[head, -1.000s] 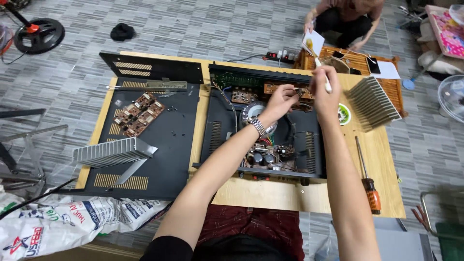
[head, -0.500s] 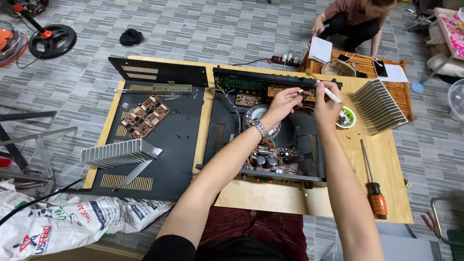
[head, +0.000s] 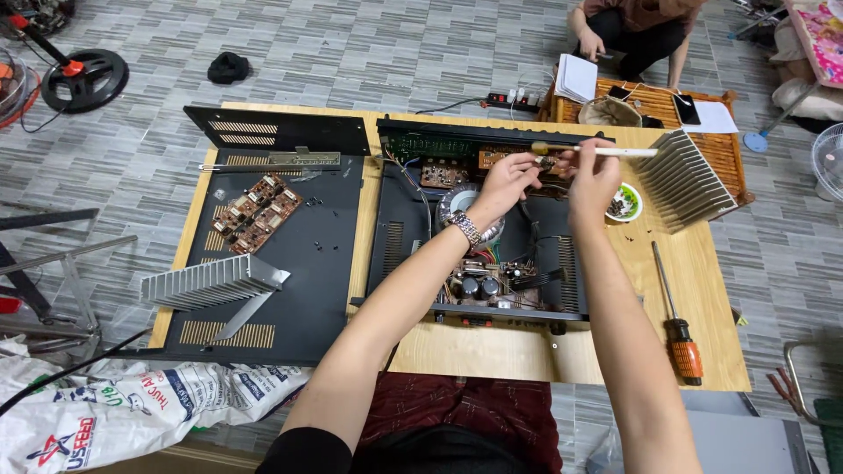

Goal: Disassembling and cleaning the internal components of an electronic amplifier using a screwdriver and a brush

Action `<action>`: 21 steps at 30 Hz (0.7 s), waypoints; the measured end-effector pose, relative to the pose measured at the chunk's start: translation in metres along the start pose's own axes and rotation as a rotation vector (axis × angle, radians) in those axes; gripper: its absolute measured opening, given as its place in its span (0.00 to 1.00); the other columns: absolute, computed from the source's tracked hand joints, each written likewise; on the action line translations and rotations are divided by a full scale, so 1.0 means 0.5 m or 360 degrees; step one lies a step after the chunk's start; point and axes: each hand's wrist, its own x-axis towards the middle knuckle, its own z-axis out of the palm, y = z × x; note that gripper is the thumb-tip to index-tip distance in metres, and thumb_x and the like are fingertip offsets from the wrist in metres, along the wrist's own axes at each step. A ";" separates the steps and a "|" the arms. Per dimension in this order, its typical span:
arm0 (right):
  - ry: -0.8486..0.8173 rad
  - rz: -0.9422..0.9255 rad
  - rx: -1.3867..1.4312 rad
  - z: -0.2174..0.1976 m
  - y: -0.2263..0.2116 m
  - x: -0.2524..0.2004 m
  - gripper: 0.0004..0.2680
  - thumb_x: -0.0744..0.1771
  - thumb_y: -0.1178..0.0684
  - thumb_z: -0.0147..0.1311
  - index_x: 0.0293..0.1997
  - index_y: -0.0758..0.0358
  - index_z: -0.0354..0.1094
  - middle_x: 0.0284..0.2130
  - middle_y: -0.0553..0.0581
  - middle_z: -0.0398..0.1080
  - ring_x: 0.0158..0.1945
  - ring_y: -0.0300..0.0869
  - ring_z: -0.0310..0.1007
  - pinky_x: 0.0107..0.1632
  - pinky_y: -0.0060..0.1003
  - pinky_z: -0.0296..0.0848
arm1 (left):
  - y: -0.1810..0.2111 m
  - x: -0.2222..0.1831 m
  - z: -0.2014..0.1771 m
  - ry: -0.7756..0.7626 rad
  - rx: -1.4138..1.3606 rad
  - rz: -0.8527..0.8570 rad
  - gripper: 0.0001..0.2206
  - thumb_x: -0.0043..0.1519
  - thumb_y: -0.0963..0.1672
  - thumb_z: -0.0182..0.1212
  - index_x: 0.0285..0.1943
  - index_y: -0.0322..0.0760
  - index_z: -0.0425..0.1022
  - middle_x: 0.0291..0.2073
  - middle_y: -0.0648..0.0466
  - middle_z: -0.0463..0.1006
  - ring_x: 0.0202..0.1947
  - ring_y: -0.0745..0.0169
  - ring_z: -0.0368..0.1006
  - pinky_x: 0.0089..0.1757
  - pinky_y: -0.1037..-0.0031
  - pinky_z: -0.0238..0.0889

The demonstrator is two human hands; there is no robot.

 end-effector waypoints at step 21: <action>0.0021 0.0369 0.0339 -0.006 0.070 0.016 0.05 0.72 0.52 0.43 0.46 0.59 0.62 0.29 0.58 0.75 0.29 0.36 0.76 0.27 0.24 0.74 | -0.022 0.027 -0.031 0.0117 0.0237 0.0010 0.18 0.63 0.35 0.57 0.63 0.29 0.68 0.46 0.34 0.81 0.22 0.69 0.78 0.21 0.86 0.64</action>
